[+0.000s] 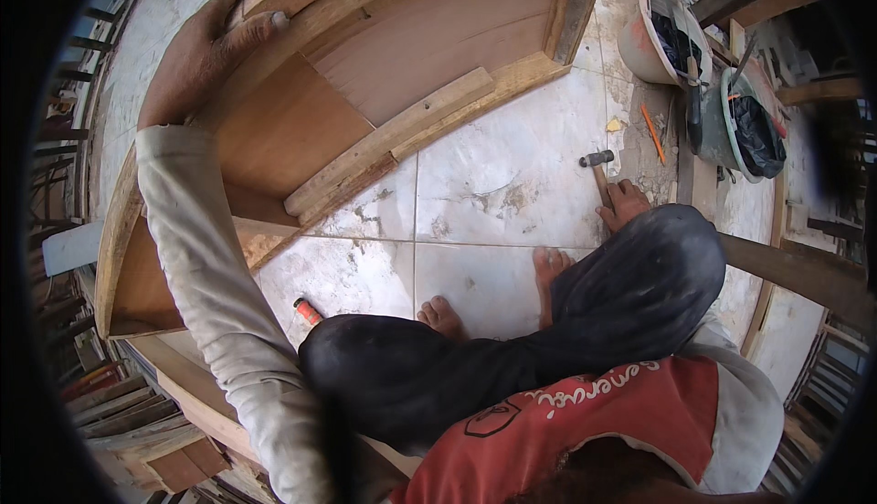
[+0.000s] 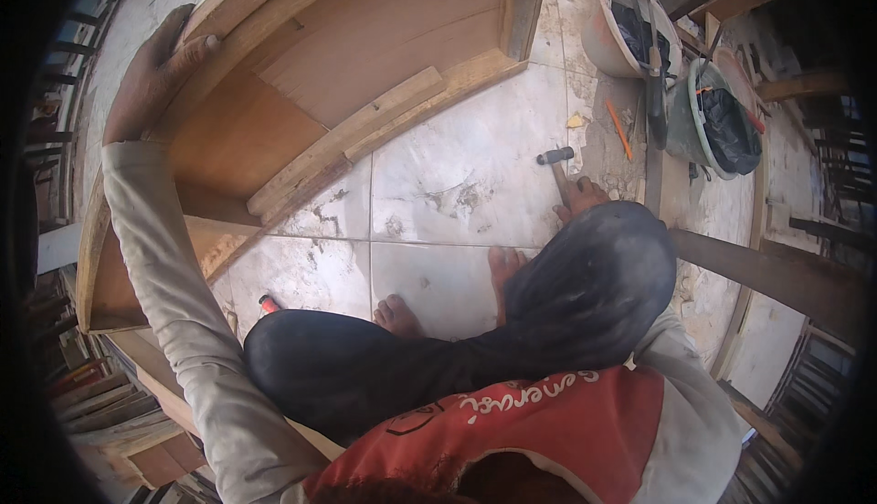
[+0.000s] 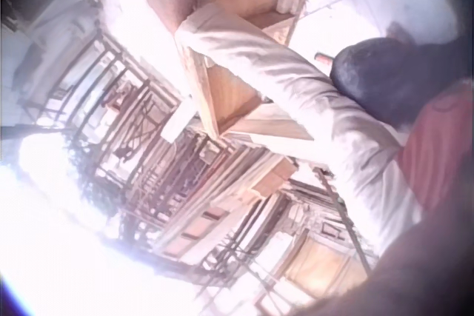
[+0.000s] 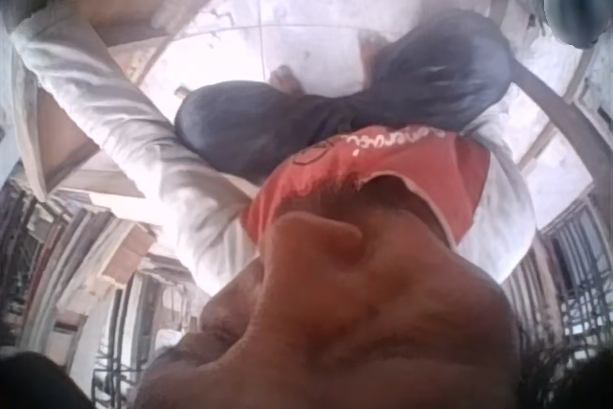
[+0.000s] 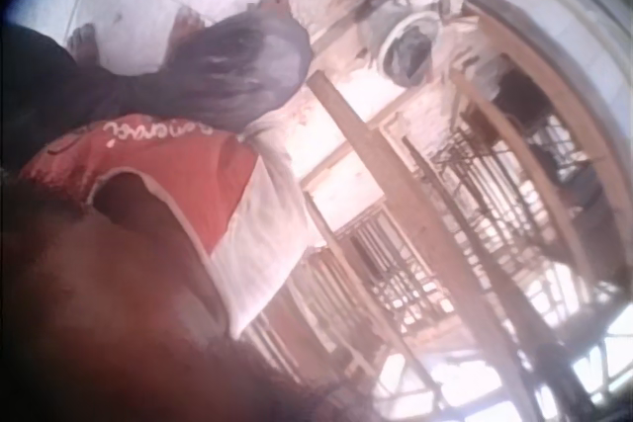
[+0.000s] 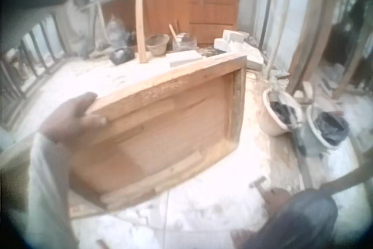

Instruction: The person assembles a rectangular wooden frame by positioning wood pieces together and hammering nails into the joints to secure the structure.

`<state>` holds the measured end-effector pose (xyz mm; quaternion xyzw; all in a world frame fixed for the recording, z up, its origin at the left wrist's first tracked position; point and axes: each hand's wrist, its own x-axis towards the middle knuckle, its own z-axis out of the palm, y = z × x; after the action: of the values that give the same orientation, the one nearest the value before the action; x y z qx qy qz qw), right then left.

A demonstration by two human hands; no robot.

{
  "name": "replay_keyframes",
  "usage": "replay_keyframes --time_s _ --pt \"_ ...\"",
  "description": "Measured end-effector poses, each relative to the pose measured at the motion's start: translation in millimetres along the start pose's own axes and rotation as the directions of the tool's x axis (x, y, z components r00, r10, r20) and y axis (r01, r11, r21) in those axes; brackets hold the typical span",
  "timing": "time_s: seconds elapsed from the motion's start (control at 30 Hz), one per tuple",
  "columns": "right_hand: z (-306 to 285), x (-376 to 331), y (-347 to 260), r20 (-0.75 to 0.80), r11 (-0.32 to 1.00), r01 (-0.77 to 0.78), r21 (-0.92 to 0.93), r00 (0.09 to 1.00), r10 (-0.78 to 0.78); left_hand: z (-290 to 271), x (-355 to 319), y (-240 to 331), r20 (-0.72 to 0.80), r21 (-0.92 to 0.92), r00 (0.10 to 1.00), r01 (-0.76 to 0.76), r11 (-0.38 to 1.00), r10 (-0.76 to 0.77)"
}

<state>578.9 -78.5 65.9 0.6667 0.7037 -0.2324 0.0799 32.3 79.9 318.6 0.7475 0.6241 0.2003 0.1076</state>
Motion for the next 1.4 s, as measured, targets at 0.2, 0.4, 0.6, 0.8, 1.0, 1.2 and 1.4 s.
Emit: replay_keyframes --time_s 0.2,0.4,0.6,0.8,1.0,1.2,1.4 --pt "-40 106 -95 -0.297 0.785 0.609 -0.116 0.733 -0.612 -4 50 -35 0.167 -0.06 0.984 0.08 0.995 -0.069" --pt "-15 183 -200 -0.227 0.655 0.649 -0.387 0.622 -0.75 11 92 -87 0.33 -0.329 0.936 0.235 0.915 -0.122" --pt "9 213 -202 -0.342 0.728 0.617 -0.299 0.643 -0.686 28 133 -122 0.402 -0.386 0.899 0.339 0.858 -0.174" --pt "6 183 -178 -0.288 0.671 0.693 -0.263 0.607 -0.74 86 156 -143 0.588 -0.456 0.776 0.551 0.699 -0.228" --pt "-3 185 -175 -0.228 0.69 0.674 -0.263 0.651 -0.724 153 180 -174 0.688 -0.433 0.678 0.671 0.602 -0.26" --pt "-14 209 -208 -0.051 0.685 0.702 -0.195 0.69 -0.722 233 149 -260 0.224 0.053 0.94 0.252 0.966 -0.257" --pt "-11 208 -195 -0.029 0.697 0.677 -0.236 0.712 -0.701 232 42 -166 0.192 -0.348 0.965 0.238 0.907 -0.18"
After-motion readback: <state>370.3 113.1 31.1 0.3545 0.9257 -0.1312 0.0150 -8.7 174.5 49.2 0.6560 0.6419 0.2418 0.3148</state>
